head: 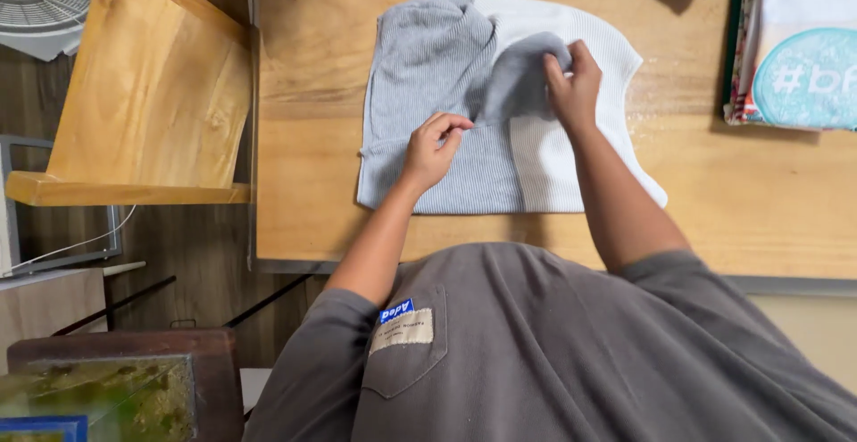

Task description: The person folds a pair of lace underwear into a small rectangle, then folds a white t-shirt and a grey-and-white hooded garment on a wooden table.

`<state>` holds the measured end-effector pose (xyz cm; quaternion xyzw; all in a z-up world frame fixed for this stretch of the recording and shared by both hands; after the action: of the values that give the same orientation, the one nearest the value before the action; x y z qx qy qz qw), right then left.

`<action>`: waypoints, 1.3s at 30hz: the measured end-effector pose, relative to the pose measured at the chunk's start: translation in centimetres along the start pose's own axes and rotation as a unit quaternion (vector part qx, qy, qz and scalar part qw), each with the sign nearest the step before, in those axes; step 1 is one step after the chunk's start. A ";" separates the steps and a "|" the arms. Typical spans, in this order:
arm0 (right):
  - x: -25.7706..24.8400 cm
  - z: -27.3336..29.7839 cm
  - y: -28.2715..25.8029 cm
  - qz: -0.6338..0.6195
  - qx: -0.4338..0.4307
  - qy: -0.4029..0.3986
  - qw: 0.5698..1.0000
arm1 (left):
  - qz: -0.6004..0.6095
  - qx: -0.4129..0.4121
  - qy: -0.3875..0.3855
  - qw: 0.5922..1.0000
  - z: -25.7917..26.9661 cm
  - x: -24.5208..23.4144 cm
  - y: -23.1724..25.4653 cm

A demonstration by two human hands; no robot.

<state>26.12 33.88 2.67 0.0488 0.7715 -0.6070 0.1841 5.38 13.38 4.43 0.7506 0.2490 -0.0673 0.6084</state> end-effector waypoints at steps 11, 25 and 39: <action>1.1 15.9 -8.6 0.196 -0.317 -0.384 0.845 | 0.060 -0.262 0.116 0.956 5.7 -0.6 -4.4; 2.3 14.8 -0.7 0.360 -0.152 -0.280 0.877 | -0.348 -0.124 0.013 0.929 4.1 2.8 -3.0; 2.5 14.8 -0.2 0.376 -0.142 -0.290 0.869 | -0.340 -0.075 -0.025 0.937 4.3 2.2 -3.2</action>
<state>27.06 19.29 -0.93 0.1304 0.6849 -0.3628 0.6183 6.69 10.38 -0.31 0.5713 0.4779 -0.2699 0.6103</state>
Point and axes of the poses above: each hand's wrist, its own z-axis away from the middle knuckle, its own x-axis out of the palm, y = z × x, the point moved 4 cm from there along -z, towards the middle knuckle, and after that the axes turned 2 degrees about -z, right-handed, at the moved point
